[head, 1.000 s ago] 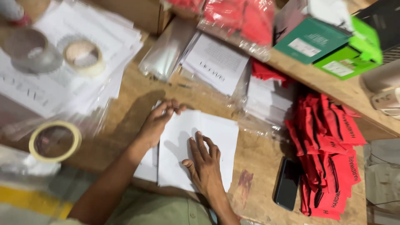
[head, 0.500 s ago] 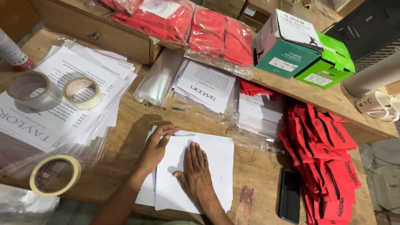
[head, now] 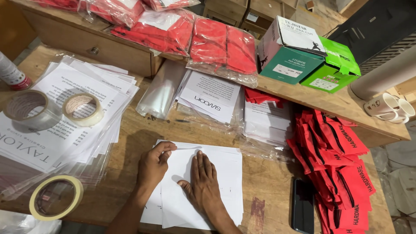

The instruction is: The person folds printed instruction sheets and places them into clear plastic sleeves along with red hardware pouches. The person repeats this process for multiple sets, stacking the completed packages on the table.

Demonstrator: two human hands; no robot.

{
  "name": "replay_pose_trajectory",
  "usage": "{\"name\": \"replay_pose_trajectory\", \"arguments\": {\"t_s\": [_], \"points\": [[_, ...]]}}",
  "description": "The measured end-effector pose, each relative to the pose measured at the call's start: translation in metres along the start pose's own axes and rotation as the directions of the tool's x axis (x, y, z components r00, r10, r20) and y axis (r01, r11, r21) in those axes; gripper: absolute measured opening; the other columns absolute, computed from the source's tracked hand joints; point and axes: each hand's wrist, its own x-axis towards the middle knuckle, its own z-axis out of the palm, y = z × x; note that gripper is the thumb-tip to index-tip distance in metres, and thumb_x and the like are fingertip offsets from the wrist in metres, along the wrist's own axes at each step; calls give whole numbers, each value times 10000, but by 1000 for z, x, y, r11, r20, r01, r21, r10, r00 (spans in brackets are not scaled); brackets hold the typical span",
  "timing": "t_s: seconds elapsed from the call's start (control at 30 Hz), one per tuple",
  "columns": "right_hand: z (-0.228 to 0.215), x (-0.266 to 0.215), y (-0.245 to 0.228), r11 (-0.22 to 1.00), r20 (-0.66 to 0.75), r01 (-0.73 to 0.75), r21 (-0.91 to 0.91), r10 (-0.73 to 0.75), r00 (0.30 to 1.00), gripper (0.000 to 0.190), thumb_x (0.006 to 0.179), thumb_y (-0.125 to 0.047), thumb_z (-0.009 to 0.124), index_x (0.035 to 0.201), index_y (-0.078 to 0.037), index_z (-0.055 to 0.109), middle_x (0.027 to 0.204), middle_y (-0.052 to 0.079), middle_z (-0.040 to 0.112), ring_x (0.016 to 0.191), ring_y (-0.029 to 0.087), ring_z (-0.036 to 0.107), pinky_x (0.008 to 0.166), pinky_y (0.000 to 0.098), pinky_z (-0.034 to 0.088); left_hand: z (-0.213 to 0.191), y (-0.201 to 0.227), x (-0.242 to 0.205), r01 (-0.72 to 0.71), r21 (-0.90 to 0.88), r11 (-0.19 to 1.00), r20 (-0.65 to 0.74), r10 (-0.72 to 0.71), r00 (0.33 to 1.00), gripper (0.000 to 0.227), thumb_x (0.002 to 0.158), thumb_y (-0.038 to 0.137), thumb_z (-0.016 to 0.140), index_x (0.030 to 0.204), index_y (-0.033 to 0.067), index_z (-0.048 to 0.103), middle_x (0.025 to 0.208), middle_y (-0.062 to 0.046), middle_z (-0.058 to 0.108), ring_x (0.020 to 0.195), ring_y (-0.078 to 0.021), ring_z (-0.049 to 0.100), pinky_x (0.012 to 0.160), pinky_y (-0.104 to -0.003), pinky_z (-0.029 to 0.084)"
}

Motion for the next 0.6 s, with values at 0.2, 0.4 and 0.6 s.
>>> {"name": "replay_pose_trajectory", "arguments": {"t_s": [0.2,0.4,0.6], "points": [[12,13,15,999,-69,31,-30,-33,997,923,1051,-623,324,1486,191,343,1557,396,325,1503,499,248,1212,580,202,2,-5,2,2,6,1000,-6,-2,1000,192,928,29,645,1089,98,724,1027,-23,812,919,-166,795,775,-306,611],[-2,19,9,999,-147,38,27,-34,989,851,1072,-587,317,1468,163,384,1568,370,352,1507,490,243,1216,578,161,2,-6,0,-6,11,1000,-44,6,999,199,917,28,657,1077,119,734,1012,7,815,915,-154,793,746,-304,609],[2,12,9,992,-150,-34,-123,15,989,764,1055,-560,326,1450,82,446,1502,271,455,1489,462,271,1172,697,103,-2,2,0,69,2,998,-14,-69,998,209,925,35,654,1098,134,718,1018,28,813,898,-139,794,736,-295,611]]}}
